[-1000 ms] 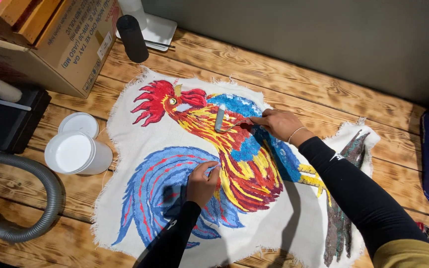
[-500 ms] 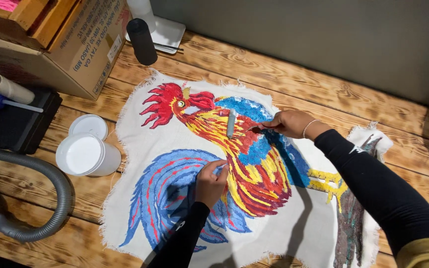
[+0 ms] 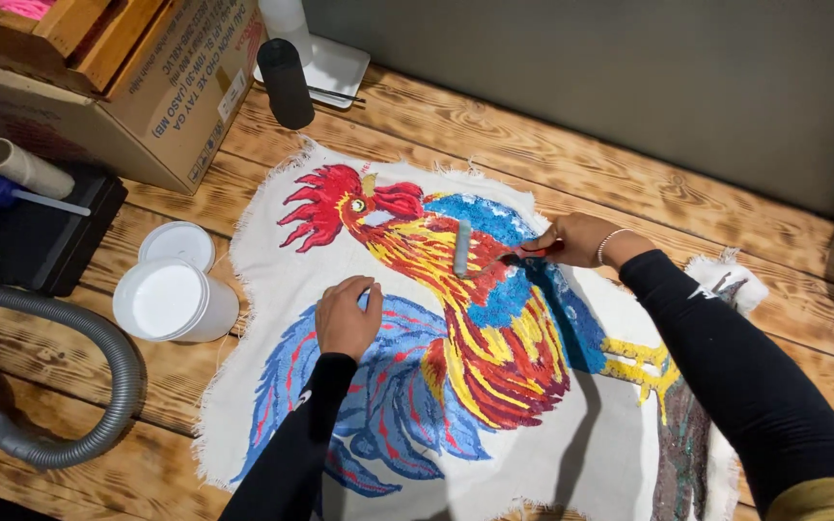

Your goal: Applying white adhesive or glue to the back of a tufted rug with a rooster design using a small roller.

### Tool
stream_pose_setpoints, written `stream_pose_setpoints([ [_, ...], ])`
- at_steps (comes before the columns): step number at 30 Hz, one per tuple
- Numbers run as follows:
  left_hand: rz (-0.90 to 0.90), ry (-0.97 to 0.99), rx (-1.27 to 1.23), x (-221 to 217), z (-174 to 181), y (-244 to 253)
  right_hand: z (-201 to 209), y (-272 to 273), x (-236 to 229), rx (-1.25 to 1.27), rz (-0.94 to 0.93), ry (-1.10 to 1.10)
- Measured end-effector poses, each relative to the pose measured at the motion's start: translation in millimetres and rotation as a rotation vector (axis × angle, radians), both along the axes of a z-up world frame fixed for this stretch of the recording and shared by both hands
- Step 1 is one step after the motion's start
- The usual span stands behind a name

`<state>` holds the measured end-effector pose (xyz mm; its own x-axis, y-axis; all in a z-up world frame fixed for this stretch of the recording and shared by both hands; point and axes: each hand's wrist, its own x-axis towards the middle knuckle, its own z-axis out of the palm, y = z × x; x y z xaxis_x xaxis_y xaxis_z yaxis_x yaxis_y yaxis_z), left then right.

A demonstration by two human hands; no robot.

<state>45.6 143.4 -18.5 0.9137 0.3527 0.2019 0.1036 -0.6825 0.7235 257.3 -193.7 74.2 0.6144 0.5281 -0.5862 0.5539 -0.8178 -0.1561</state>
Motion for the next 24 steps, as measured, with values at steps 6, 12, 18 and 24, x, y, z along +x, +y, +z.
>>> stream_pose_setpoints([
  [6, 0.041, 0.043, 0.227, 21.6, -27.0, -0.5, -21.4, 33.1, -2.4, 0.168, 0.093, -0.034],
  [12, 0.000, 0.119, 0.220, 27.8, -24.3, 14.7, 8.7, -16.3, -3.8, 0.046, -0.070, 0.109],
  [18, -0.040, 0.397, 0.222, 30.4, -9.2, 15.8, -22.8, 47.5, -8.4, 0.180, -0.006, 0.030],
  [24, -0.062, 0.437, 0.300, 36.5, -11.2, 17.2, -2.4, 20.7, 1.1, 0.082, 0.094, -0.035],
])
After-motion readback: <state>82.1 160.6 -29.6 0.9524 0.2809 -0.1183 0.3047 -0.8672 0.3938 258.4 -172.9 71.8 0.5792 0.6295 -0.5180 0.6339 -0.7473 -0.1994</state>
